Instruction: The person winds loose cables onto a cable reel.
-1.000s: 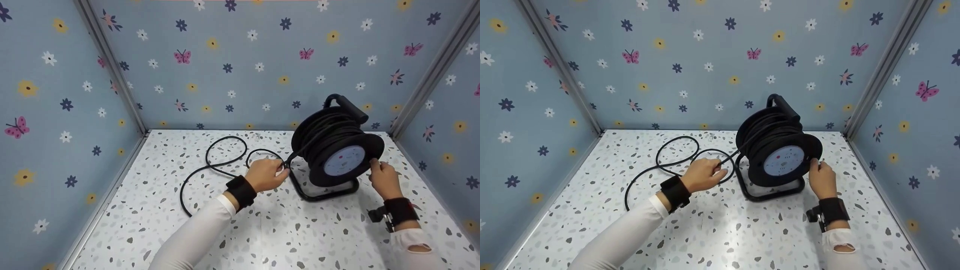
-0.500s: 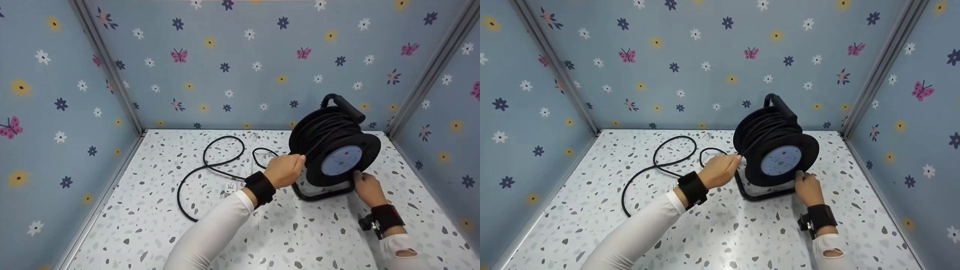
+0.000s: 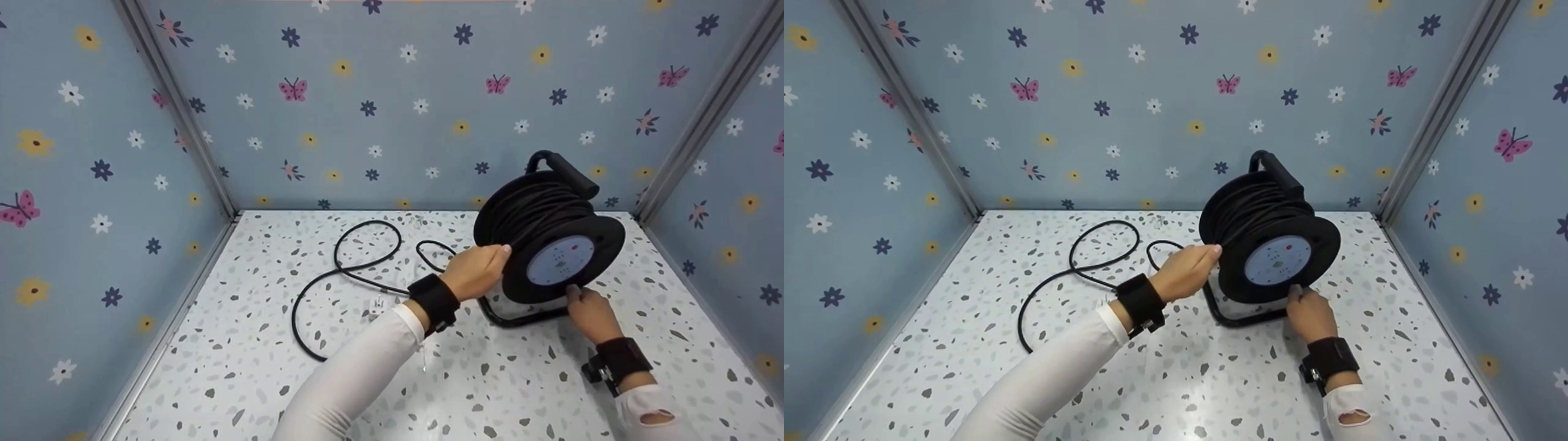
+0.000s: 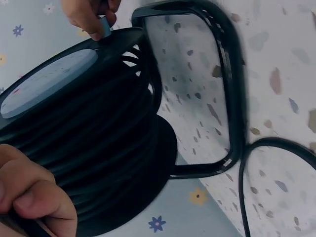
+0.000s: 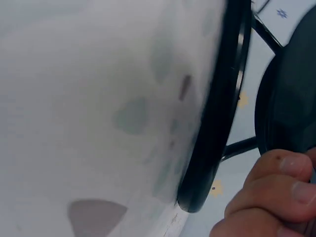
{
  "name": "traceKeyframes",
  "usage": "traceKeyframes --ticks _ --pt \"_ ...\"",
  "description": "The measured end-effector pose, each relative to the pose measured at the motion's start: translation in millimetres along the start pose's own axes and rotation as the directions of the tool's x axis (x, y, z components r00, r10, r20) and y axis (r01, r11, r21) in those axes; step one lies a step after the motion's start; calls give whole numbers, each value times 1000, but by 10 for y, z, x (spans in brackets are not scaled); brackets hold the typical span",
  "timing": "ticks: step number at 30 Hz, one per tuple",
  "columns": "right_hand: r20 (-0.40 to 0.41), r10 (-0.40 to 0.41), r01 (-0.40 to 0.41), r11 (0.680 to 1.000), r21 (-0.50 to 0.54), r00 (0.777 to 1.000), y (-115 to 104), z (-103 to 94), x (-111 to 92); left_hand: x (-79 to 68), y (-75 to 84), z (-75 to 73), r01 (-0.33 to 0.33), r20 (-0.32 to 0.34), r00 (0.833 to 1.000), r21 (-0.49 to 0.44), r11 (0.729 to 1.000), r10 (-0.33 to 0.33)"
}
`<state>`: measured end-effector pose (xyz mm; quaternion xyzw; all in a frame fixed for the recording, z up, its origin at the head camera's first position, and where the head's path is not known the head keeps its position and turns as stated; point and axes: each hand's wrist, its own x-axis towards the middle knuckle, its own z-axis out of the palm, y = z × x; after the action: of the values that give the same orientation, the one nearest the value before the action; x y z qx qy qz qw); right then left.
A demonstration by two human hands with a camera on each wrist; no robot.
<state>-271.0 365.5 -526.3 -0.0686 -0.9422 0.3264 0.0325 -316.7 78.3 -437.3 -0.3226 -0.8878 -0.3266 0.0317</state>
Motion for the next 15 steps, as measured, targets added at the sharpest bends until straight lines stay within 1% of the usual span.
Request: traceKeyframes --ticks 3,5,7,9,10,12,15 --pt "-16 -9 9 1000 -7 1000 0 20 -4 -31 -158 -44 -36 -1 999 -29 999 36" --pt "-16 -12 11 1000 -7 1000 1 39 -6 -48 -296 -93 -62 11 998 -53 997 63" --pt "-12 -9 9 1000 -7 1000 -1 59 -6 -61 -452 -149 -82 36 996 -72 994 85" --pt "-4 -5 5 1000 -6 1000 -8 75 -8 -77 -615 -207 -82 76 993 -77 994 88" --pt "-2 -3 3 1000 -6 1000 -17 81 -12 -87 -696 -231 -66 94 993 -63 996 72" --pt "4 -5 5 1000 -1 1000 -33 91 -15 -112 -854 -268 -25 121 992 -4 1000 26" --pt "7 -11 11 1000 3 1000 -68 107 -21 -169 -1083 -294 54 132 989 107 993 -69"
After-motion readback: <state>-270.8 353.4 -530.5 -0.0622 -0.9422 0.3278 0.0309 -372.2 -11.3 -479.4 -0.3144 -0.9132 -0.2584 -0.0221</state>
